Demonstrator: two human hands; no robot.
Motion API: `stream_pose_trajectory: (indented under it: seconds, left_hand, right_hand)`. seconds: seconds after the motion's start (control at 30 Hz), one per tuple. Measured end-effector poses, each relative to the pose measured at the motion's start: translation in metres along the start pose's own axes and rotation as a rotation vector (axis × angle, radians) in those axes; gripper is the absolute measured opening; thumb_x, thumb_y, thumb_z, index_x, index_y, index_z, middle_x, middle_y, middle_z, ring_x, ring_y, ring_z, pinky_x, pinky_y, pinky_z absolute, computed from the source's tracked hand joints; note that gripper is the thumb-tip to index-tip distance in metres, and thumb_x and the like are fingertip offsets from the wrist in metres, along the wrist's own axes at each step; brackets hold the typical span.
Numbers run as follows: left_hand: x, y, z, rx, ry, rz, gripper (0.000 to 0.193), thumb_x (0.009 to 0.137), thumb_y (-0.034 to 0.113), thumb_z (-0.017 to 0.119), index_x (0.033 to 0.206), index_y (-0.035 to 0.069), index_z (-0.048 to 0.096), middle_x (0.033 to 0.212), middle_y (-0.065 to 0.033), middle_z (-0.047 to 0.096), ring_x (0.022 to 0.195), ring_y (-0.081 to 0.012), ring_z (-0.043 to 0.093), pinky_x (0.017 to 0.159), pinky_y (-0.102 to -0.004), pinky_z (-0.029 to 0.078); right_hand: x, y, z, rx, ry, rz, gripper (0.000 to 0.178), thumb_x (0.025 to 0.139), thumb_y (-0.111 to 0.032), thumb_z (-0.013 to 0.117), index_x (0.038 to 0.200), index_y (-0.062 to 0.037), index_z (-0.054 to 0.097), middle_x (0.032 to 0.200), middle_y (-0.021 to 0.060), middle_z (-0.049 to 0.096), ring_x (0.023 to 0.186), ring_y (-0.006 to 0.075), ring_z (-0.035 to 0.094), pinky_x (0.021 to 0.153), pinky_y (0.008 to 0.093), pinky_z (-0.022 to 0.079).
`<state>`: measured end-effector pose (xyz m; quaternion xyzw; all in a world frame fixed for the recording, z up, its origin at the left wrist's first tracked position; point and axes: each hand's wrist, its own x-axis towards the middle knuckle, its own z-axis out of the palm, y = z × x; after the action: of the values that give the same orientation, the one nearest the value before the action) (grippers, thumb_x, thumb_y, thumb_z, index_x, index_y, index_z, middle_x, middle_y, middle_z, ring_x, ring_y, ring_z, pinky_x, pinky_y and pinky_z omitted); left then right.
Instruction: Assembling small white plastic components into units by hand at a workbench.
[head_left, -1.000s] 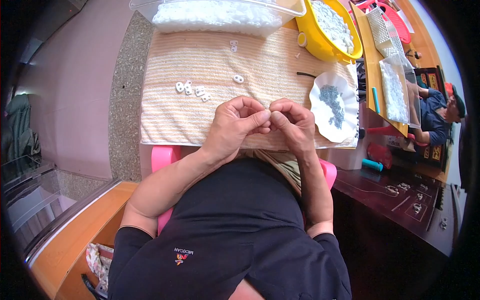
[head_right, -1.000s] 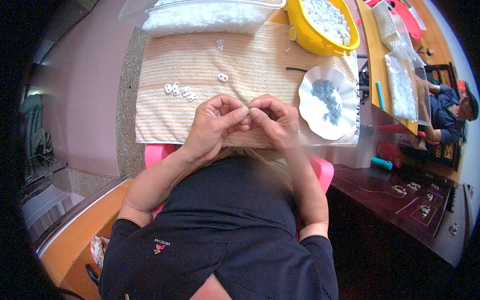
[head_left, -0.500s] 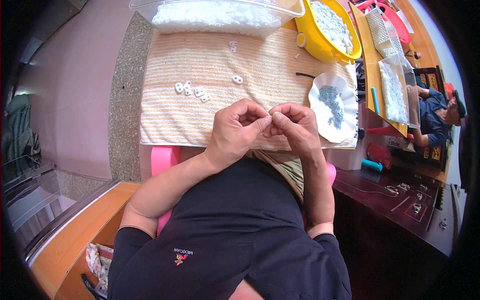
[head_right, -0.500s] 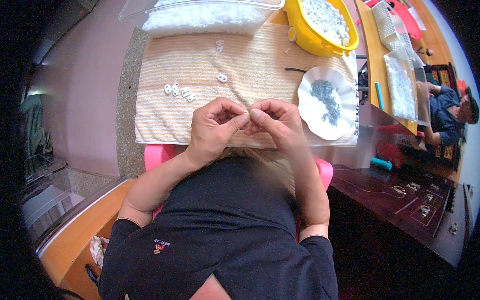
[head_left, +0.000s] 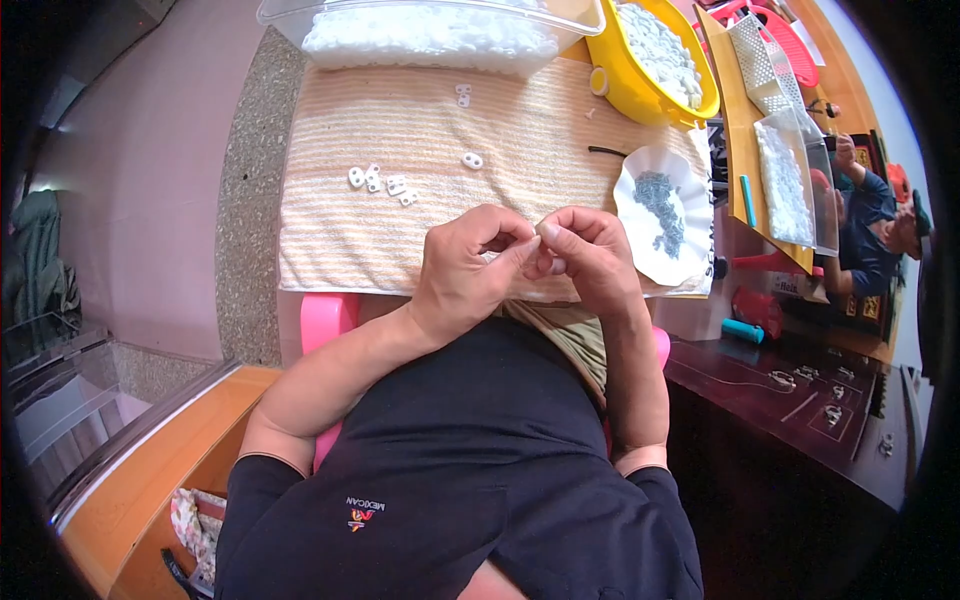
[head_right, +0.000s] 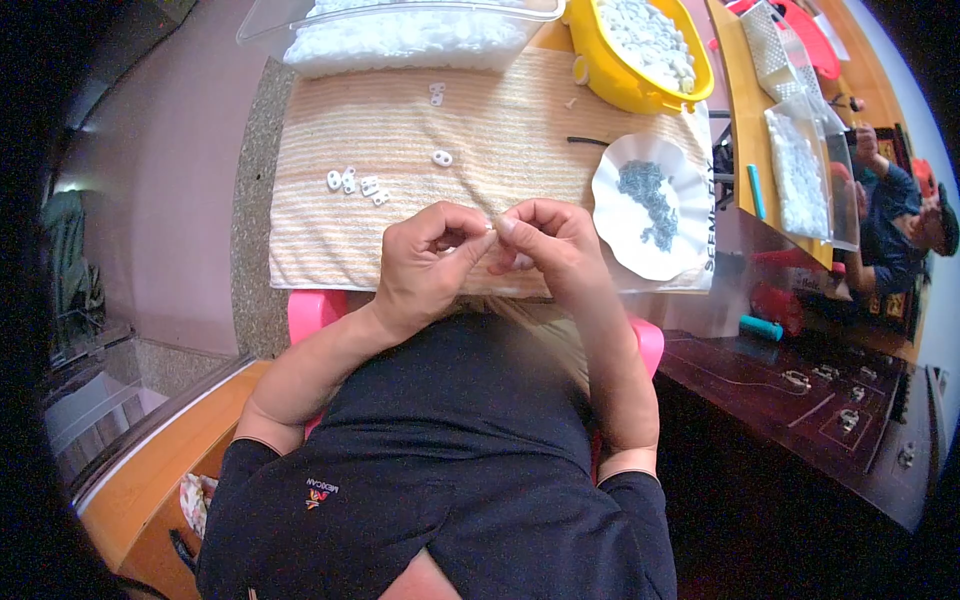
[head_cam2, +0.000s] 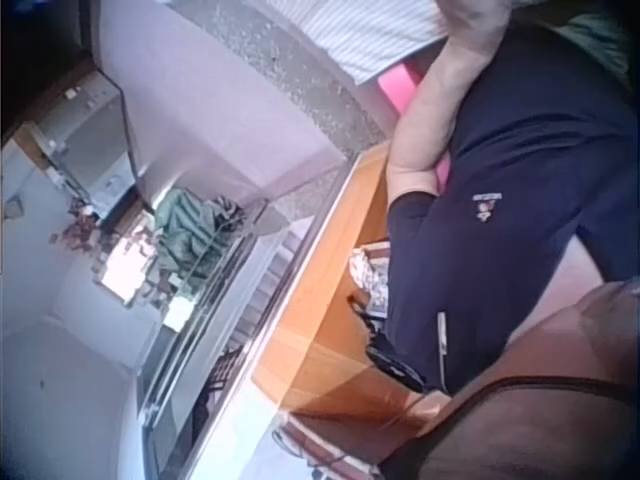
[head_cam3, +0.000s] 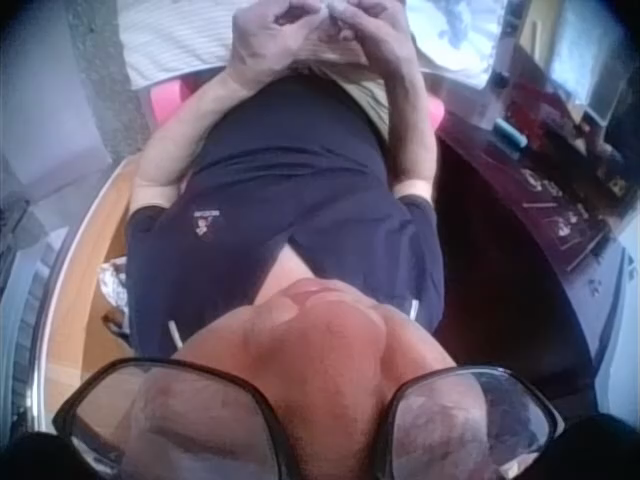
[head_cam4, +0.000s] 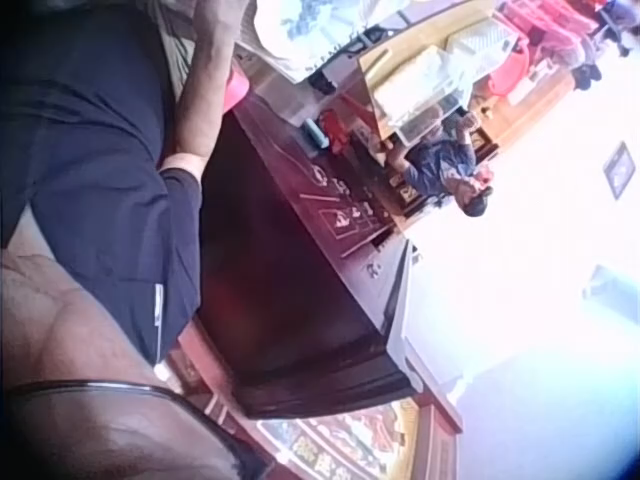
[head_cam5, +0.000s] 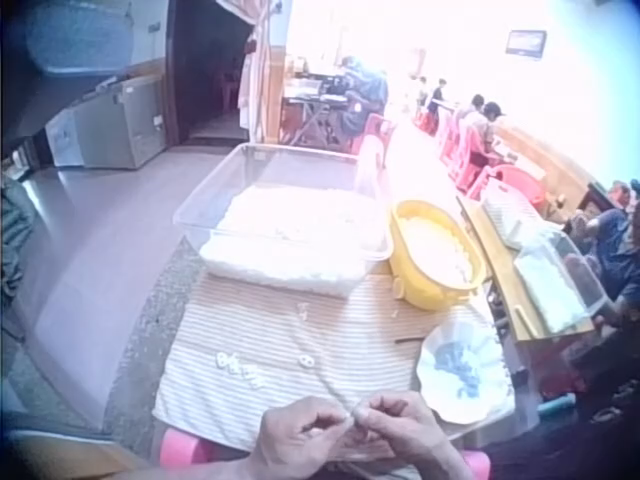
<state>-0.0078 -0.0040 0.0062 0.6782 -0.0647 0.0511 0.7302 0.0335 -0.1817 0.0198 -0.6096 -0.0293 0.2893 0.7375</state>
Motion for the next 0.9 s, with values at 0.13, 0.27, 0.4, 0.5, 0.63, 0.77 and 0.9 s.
stream_pose_trajectory:
  seconds: [0.13, 0.27, 0.4, 0.5, 0.63, 0.77, 0.9]
  left_hand:
    - [0.000, 0.001, 0.001, -0.008, 0.000, 0.002, 0.008, 0.085, 0.002, 0.069, 0.088, 0.001, 0.062, 0.084, -0.0045, 0.066, 0.078, -0.0085, 0.063, 0.066, -0.0221, 0.052]
    - [0.000, 0.002, 0.001, -0.102, -0.021, -0.141, 0.007, 0.086, 0.002, 0.068, 0.089, 0.001, 0.062, 0.083, -0.0037, 0.066, 0.078, -0.0075, 0.062, 0.065, -0.0213, 0.051]
    - [0.002, 0.004, 0.000, -0.235, -0.022, -0.181, 0.007, 0.087, 0.002, 0.067, 0.091, 0.001, 0.062, 0.083, -0.0026, 0.066, 0.076, -0.0069, 0.062, 0.066, -0.0209, 0.051]
    - [0.003, 0.006, 0.000, -0.276, -0.027, -0.197, 0.007, 0.087, 0.002, 0.067, 0.091, 0.000, 0.062, 0.083, -0.0023, 0.065, 0.075, -0.0064, 0.061, 0.067, -0.0205, 0.050]
    - [0.005, 0.005, -0.003, -0.318, -0.025, -0.213, 0.006, 0.087, 0.001, 0.065, 0.090, -0.001, 0.061, 0.081, -0.0043, 0.066, 0.075, -0.0081, 0.063, 0.068, -0.0218, 0.052]
    - [0.006, 0.002, -0.004, -0.354, 0.011, -0.208, 0.005, 0.088, 0.000, 0.063, 0.090, -0.002, 0.060, 0.082, -0.0056, 0.066, 0.075, -0.0098, 0.065, 0.068, -0.0230, 0.054]
    - [0.006, 0.002, -0.005, -0.368, 0.044, -0.216, 0.010, 0.086, 0.002, 0.068, 0.092, 0.000, 0.061, 0.082, -0.0028, 0.064, 0.074, -0.0066, 0.060, 0.067, -0.0203, 0.050]
  right_hand:
    - [-0.001, 0.000, 0.001, 0.040, -0.010, -0.018, 0.017, 0.091, -0.015, 0.062, 0.091, 0.0021, 0.063, 0.072, 0.0055, 0.064, 0.064, 0.0119, 0.063, 0.063, 0.0253, 0.052]
    - [-0.001, -0.001, 0.001, 0.041, -0.019, -0.035, 0.015, 0.091, -0.012, 0.060, 0.092, 0.0028, 0.063, 0.076, 0.0061, 0.064, 0.066, 0.0117, 0.062, 0.066, 0.0280, 0.055]
    - [-0.002, -0.004, 0.004, 0.046, -0.019, -0.039, 0.015, 0.092, -0.011, 0.059, 0.094, 0.0034, 0.062, 0.080, 0.0069, 0.064, 0.069, 0.0118, 0.062, 0.069, 0.0297, 0.056]
    - [-0.002, -0.005, 0.004, 0.031, -0.023, -0.058, 0.016, 0.092, -0.012, 0.059, 0.095, 0.0037, 0.062, 0.080, 0.0068, 0.064, 0.070, 0.0120, 0.062, 0.070, 0.0286, 0.056]
    - [-0.003, -0.008, 0.006, -0.053, -0.001, -0.061, 0.017, 0.093, -0.012, 0.059, 0.096, 0.0039, 0.062, 0.081, 0.0069, 0.064, 0.071, 0.0122, 0.063, 0.069, 0.0271, 0.055]
    - [0.000, -0.011, 0.009, -0.165, 0.007, -0.113, 0.017, 0.093, -0.012, 0.059, 0.096, 0.0042, 0.061, 0.081, 0.0062, 0.064, 0.073, 0.0117, 0.063, 0.068, 0.0254, 0.053]
    - [0.004, -0.011, 0.004, -0.333, 0.011, -0.159, 0.016, 0.094, -0.012, 0.058, 0.096, 0.0042, 0.060, 0.082, 0.0047, 0.062, 0.073, 0.0119, 0.062, 0.068, 0.0262, 0.054]
